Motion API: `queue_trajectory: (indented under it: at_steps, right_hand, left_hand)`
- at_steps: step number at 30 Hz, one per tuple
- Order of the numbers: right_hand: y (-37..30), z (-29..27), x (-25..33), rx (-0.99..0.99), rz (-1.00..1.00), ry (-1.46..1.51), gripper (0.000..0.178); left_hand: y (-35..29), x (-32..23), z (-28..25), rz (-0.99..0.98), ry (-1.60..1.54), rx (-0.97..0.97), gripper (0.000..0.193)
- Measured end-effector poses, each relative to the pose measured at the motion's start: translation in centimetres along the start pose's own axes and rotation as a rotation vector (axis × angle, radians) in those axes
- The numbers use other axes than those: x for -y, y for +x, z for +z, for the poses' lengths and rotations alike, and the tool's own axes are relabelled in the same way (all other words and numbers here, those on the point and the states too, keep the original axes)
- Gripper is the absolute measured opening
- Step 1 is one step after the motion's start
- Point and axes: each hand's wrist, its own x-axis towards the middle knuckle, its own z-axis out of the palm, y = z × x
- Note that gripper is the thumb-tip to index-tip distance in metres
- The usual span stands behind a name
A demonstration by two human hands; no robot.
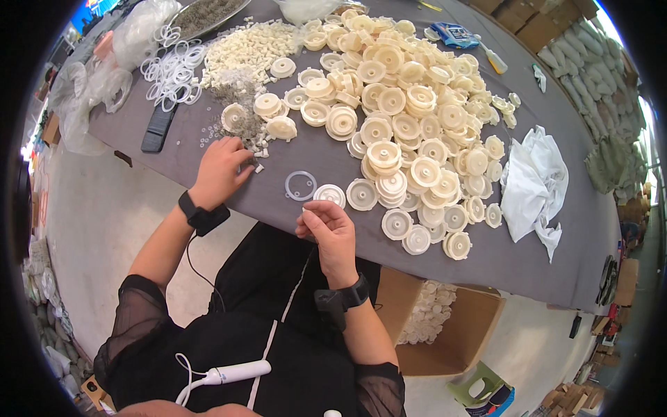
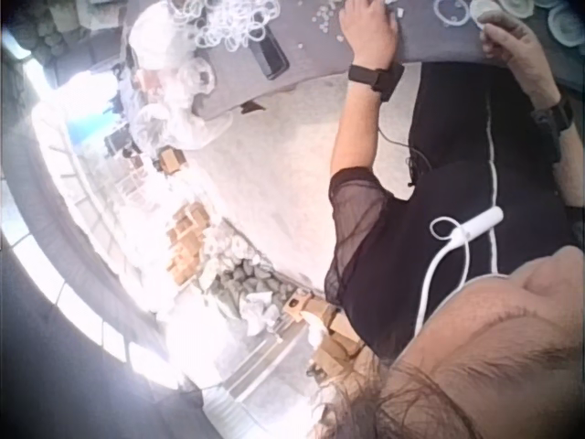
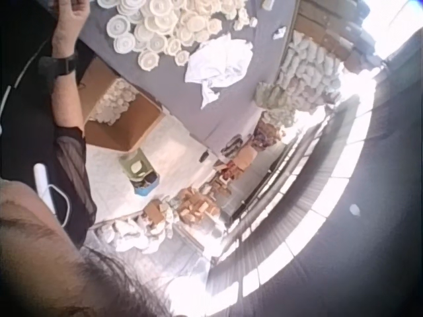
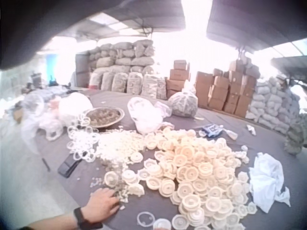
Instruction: Assembling small white plastic components by fitting rings and caps together on a workbench.
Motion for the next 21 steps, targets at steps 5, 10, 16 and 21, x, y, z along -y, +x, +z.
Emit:
queue_trajectory:
  at_steps: [5,10,16,21]
  right_hand:
    - [-0.7,-0.2,0.4,-0.036,-0.037,-0.023,0.013]
    - [0.0,-0.2,-0.5,-0.084,-0.058,-0.043,0.017]
    - [1.3,1.5,-0.4,-0.003,-0.061,-0.148,0.022]
    - [0.4,0.8,0.0,0.020,-0.113,-0.075,0.020]
  left_hand:
    - [0.6,0.2,0.7,0.018,0.158,0.018,0.017]
    - [-0.4,-2.7,-0.5,-0.029,-0.281,-0.029,0.017]
    - [-0.8,-6.6,-1.7,0.024,-0.794,0.111,0.018]
    - [-0.9,-6.9,-0.6,-0.240,-1.099,0.180,0.016]
